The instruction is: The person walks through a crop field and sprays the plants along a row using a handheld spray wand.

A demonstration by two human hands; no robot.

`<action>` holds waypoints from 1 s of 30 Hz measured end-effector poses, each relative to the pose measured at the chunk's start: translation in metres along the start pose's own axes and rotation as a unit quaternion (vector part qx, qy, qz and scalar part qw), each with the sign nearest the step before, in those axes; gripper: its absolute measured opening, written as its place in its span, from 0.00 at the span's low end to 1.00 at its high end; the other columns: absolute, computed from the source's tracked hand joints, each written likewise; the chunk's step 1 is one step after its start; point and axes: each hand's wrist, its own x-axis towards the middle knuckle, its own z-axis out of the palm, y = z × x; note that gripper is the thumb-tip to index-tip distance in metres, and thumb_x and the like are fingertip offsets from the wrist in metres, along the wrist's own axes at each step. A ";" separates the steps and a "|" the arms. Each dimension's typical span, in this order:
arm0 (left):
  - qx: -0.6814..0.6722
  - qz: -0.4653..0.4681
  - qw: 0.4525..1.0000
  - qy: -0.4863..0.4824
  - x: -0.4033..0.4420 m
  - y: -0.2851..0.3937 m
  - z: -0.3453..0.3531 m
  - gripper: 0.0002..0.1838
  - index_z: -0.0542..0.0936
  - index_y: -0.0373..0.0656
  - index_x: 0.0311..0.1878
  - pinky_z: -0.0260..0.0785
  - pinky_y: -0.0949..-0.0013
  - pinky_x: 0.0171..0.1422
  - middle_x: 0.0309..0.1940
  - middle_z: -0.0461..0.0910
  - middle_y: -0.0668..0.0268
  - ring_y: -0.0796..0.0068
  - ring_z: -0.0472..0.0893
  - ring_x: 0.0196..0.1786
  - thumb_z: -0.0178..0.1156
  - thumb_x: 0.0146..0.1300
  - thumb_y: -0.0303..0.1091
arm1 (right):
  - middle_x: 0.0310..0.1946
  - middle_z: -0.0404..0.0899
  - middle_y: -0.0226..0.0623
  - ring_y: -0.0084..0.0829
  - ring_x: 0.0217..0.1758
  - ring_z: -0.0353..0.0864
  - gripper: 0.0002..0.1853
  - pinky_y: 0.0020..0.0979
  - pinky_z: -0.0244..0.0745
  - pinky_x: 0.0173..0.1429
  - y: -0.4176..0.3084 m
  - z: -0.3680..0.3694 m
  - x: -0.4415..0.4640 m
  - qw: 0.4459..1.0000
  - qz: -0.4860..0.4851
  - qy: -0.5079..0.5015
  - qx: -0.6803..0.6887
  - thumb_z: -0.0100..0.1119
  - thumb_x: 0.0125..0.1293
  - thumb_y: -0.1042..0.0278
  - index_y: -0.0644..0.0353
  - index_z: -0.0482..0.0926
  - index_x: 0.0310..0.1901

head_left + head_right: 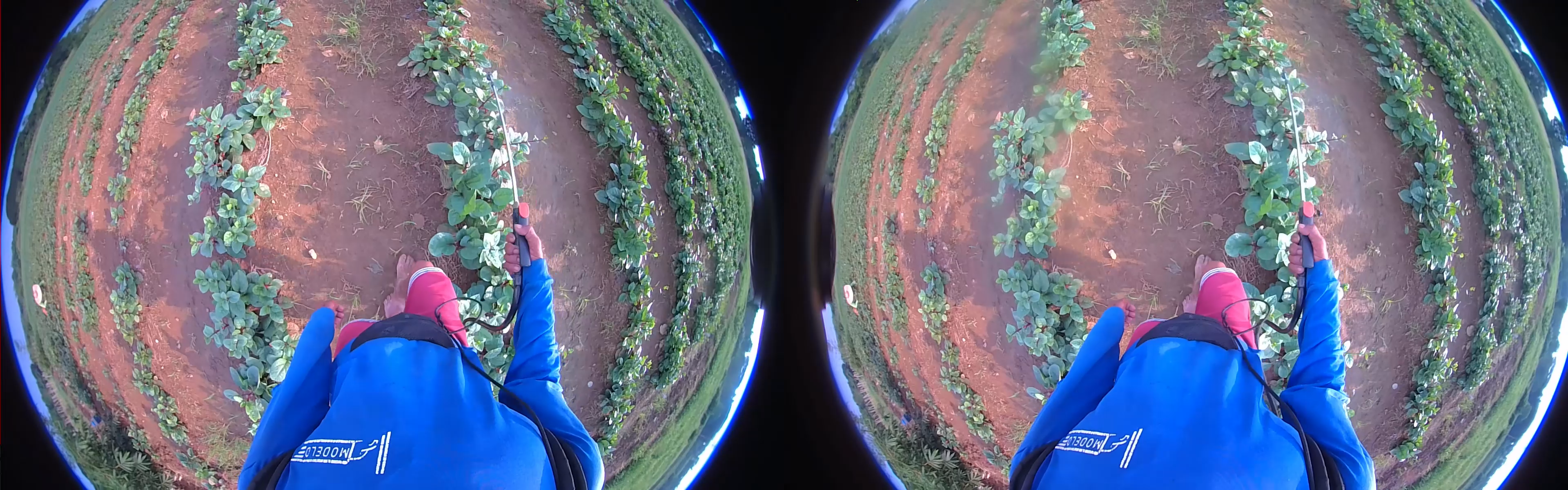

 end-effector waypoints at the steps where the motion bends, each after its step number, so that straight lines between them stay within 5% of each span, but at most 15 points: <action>1: -0.010 0.019 1.000 0.013 0.001 0.005 0.003 0.20 0.74 0.44 0.33 0.61 0.63 0.20 0.23 0.75 0.63 0.71 0.69 0.17 0.39 0.60 0.50 | 0.09 0.58 0.26 0.22 0.05 0.54 0.16 0.26 0.51 0.07 0.011 0.002 0.004 0.998 0.007 0.047 -0.043 0.52 0.53 0.50 0.52 0.64 0.22; 5: -0.054 0.053 0.997 0.033 0.007 0.029 0.010 0.21 0.74 0.43 0.30 0.58 0.64 0.17 0.20 0.74 0.63 0.72 0.67 0.15 0.41 0.60 0.52 | 0.09 0.58 0.26 0.22 0.05 0.55 0.16 0.26 0.51 0.07 0.043 0.013 0.027 0.974 0.024 0.173 -0.146 0.53 0.52 0.50 0.51 0.62 0.23; 14: 0.015 0.014 0.998 0.053 0.006 0.149 -0.006 0.20 0.74 0.44 0.33 0.61 0.63 0.21 0.22 0.76 0.64 0.71 0.70 0.18 0.41 0.60 0.50 | 0.10 0.58 0.26 0.22 0.06 0.54 0.16 0.26 0.52 0.09 -0.069 0.057 0.135 0.992 0.118 -0.039 -0.014 0.50 0.54 0.50 0.52 0.65 0.23; 16: 0.014 0.004 0.998 0.061 0.007 0.183 -0.015 0.19 0.74 0.44 0.32 0.61 0.64 0.21 0.21 0.76 0.64 0.71 0.71 0.18 0.41 0.59 0.49 | 0.10 0.58 0.25 0.22 0.06 0.54 0.16 0.25 0.51 0.09 -0.105 0.068 0.151 0.987 0.077 -0.130 0.049 0.53 0.51 0.49 0.54 0.66 0.22; 30: -0.008 0.109 0.987 0.115 -0.024 0.366 -0.030 0.18 0.75 0.44 0.28 0.63 0.67 0.22 0.21 0.75 0.65 0.74 0.70 0.17 0.44 0.58 0.47 | 0.13 0.61 0.29 0.21 0.08 0.57 0.20 0.23 0.59 0.12 -0.292 0.081 0.214 0.913 -0.125 -0.251 0.298 0.55 0.51 0.52 0.63 0.65 0.24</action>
